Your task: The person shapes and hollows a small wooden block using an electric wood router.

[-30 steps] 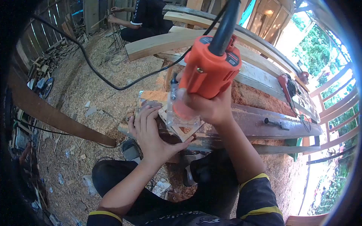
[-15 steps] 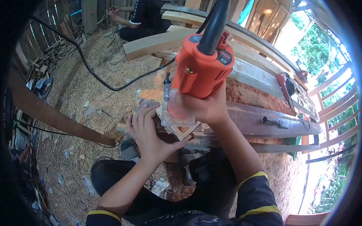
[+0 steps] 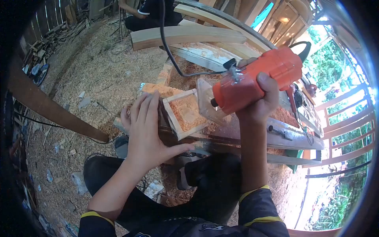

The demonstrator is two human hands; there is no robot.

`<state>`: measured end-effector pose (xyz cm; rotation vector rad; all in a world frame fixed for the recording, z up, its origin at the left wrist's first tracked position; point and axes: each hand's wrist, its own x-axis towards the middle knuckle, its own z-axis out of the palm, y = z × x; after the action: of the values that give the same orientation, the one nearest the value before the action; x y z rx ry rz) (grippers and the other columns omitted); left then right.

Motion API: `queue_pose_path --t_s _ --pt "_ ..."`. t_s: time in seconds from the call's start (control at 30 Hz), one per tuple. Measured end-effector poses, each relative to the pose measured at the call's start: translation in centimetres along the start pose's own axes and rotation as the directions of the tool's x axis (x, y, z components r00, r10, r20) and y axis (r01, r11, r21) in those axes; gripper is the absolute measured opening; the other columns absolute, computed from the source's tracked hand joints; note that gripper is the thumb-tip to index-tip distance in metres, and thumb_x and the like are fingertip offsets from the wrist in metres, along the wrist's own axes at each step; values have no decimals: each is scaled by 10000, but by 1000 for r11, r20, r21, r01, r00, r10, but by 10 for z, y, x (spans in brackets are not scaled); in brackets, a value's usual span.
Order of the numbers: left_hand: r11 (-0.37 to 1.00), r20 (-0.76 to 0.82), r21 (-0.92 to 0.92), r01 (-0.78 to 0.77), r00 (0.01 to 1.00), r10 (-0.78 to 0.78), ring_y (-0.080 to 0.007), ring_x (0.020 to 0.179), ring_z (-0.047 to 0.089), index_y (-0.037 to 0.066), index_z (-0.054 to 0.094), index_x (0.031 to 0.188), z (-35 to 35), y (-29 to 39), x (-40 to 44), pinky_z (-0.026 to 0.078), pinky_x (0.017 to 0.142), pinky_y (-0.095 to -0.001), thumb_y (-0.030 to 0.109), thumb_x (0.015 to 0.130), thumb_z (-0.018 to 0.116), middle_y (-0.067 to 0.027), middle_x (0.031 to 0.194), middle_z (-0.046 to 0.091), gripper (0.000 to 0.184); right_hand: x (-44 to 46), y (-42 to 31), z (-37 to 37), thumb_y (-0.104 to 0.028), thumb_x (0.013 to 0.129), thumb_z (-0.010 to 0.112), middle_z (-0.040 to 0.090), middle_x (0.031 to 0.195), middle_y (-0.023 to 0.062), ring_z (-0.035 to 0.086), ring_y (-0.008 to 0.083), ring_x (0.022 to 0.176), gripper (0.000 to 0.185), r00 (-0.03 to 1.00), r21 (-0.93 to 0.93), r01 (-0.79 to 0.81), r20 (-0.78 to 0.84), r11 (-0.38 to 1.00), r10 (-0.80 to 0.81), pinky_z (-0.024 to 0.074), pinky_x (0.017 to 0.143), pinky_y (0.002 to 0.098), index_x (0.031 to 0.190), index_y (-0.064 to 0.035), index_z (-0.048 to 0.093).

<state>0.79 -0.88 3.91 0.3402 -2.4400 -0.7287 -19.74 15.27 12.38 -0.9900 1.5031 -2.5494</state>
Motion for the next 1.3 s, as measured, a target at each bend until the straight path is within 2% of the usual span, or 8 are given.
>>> queue_pose_path --t_s 0.17,0.37,0.47,0.53,0.6,0.7,1.07,1.3 --pt "999 -27 -14 -28 999 28 -399 1452 419 4 509 1431 8 -7 8 140 1194 -672 684 545 930 -198 1388 569 1194 -9 11 18 -235 807 659 656 1088 212 671 304 985 669 978 -45 -35 204 998 43 570 878 434 1392 18 454" --pt "997 -51 -73 -3 999 -1 -370 1421 426 30 518 1355 9 -3 10 166 1186 -673 519 541 976 -159 1334 573 1054 -21 21 34 -103 748 714 674 1156 194 671 255 1013 729 966 -125 -39 247 991 69 559 910 418 1417 36 462" --pt "997 -42 -72 32 999 -35 -356 1416 456 39 557 1354 10 -2 8 168 1190 -649 602 523 953 -177 1326 593 1079 -26 25 37 -67 751 728 678 1177 177 673 235 1029 702 962 -183 1 268 983 49 558 927 401 1402 39 485" --pt "997 -47 -71 44 998 -47 -350 1416 470 43 558 1355 13 -3 8 177 1193 -640 591 511 962 -177 1331 598 1085 -30 22 37 -135 771 692 605 1229 188 622 288 1127 755 956 -302 -6 278 953 94 522 992 439 1453 18 406" --pt "995 -52 -85 45 997 -49 -344 1413 488 47 559 1358 14 -3 7 187 1196 -627 581 502 970 -177 1340 604 1090 -31 22 36 -123 779 690 606 1234 182 622 279 1129 736 954 -329 8 284 944 91 524 991 429 1447 17 413" --pt "993 -56 -110 41 997 -47 -338 1405 518 53 559 1366 14 -5 7 201 1201 -605 558 490 980 -180 1359 609 1095 -29 27 34 -31 780 722 683 1193 157 674 208 1035 652 956 -251 40 290 967 36 564 922 372 1389 35 501" --pt "990 -49 -126 63 996 -70 -342 1399 536 52 556 1386 16 -4 5 214 1204 -590 470 456 1003 -198 1399 605 1113 -23 31 38 -4 795 724 689 1166 155 681 219 1040 736 960 -200 5 276 980 51 561 939 377 1470 23 430" --pt "991 -65 -127 41 997 -50 -338 1410 513 33 536 1365 15 -4 3 190 1193 -603 458 506 996 -182 1351 614 1063 -17 33 37 -26 801 762 700 1148 124 684 221 1054 723 963 -212 -4 261 977 61 541 977 375 1453 17 454"
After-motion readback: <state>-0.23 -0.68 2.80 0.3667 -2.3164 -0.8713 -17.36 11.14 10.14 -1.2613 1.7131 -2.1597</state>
